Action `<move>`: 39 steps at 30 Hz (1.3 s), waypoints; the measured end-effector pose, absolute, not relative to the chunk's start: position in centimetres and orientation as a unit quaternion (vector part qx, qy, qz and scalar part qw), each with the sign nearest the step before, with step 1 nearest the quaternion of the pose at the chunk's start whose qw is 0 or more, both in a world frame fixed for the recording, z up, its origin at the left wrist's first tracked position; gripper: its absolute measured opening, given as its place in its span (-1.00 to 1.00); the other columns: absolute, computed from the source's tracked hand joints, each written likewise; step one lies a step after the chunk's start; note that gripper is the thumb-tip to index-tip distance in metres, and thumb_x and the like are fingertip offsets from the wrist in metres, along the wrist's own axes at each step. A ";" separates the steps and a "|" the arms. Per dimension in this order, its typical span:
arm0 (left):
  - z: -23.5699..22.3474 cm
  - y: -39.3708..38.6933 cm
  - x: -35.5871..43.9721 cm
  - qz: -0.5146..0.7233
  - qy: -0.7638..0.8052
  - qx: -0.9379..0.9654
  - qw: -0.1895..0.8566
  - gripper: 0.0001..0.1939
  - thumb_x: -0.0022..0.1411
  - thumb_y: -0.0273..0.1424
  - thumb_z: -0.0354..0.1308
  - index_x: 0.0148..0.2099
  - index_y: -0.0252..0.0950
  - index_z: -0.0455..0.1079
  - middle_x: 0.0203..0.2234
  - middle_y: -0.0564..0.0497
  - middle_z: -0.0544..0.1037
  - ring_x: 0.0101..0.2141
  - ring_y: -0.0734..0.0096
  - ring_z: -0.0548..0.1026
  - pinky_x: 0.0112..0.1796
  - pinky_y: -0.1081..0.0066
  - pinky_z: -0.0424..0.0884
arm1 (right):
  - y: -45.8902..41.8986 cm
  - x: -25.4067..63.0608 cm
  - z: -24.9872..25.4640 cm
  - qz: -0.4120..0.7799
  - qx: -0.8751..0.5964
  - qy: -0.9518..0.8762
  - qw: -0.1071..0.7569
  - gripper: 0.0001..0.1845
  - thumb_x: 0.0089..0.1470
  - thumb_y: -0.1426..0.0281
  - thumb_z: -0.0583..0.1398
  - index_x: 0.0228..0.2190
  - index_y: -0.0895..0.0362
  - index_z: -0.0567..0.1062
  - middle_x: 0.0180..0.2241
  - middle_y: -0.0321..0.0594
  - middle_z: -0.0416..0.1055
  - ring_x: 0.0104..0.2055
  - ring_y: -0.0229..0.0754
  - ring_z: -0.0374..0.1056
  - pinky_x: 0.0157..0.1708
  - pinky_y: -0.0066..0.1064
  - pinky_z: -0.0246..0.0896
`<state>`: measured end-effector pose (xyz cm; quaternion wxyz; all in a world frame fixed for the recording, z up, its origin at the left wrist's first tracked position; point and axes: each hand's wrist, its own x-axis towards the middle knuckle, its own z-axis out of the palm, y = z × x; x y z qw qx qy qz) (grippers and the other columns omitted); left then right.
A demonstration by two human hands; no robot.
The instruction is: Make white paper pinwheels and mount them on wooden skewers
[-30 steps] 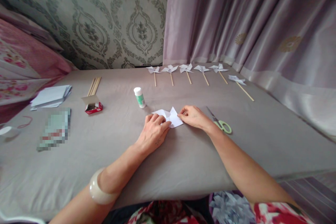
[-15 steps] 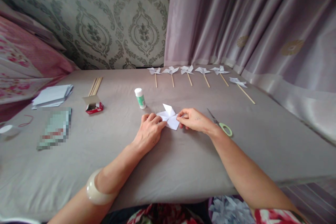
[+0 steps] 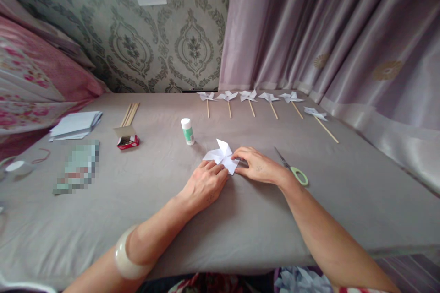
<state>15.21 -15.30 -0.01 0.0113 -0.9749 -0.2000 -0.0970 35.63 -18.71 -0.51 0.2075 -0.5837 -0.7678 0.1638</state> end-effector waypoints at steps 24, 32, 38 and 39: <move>-0.3 -14.1 14.5 -0.106 -0.294 -0.947 -0.070 -0.75 0.20 -0.56 -0.05 -0.21 -0.27 0.44 -0.29 -0.04 0.52 -0.17 0.32 0.43 -0.14 0.38 0.39 | -19.6 31.8 -0.1 0.001 -0.581 -0.808 0.102 -0.75 0.19 0.26 0.11 -0.38 0.13 0.51 -0.33 -0.15 0.42 -0.25 -0.16 0.30 -0.25 -0.35 0.07; -0.5 -13.9 14.5 -0.103 -0.292 -0.947 -0.084 -0.75 0.22 -0.55 -0.07 -0.25 -0.28 0.45 -0.28 -0.06 0.51 -0.16 0.31 0.42 -0.12 0.35 0.39 | -19.6 32.0 0.2 0.045 -0.614 -0.778 0.126 -0.77 0.19 0.29 0.12 -0.38 0.08 0.54 -0.34 -0.19 0.47 -0.25 -0.19 0.36 -0.33 -0.42 0.05; -0.5 -14.0 14.6 -0.101 -0.289 -0.949 -0.074 -0.76 0.25 -0.52 -0.07 -0.24 -0.29 0.44 -0.31 -0.06 0.50 -0.16 0.31 0.42 -0.11 0.35 0.38 | -19.6 31.7 0.1 0.091 -0.647 -0.738 0.171 -0.75 0.21 0.29 0.08 -0.32 0.06 0.55 -0.28 -0.20 0.49 -0.21 -0.19 0.37 -0.33 -0.44 0.08; -0.6 -14.0 14.6 -0.100 -0.288 -0.950 -0.072 -0.76 0.26 -0.51 -0.08 -0.24 -0.30 0.44 -0.30 -0.06 0.50 -0.17 0.30 0.42 -0.11 0.35 0.38 | -19.6 31.6 -0.1 0.092 -0.651 -0.732 0.177 -0.75 0.21 0.30 0.08 -0.33 0.08 0.55 -0.28 -0.19 0.49 -0.21 -0.19 0.37 -0.33 -0.44 0.09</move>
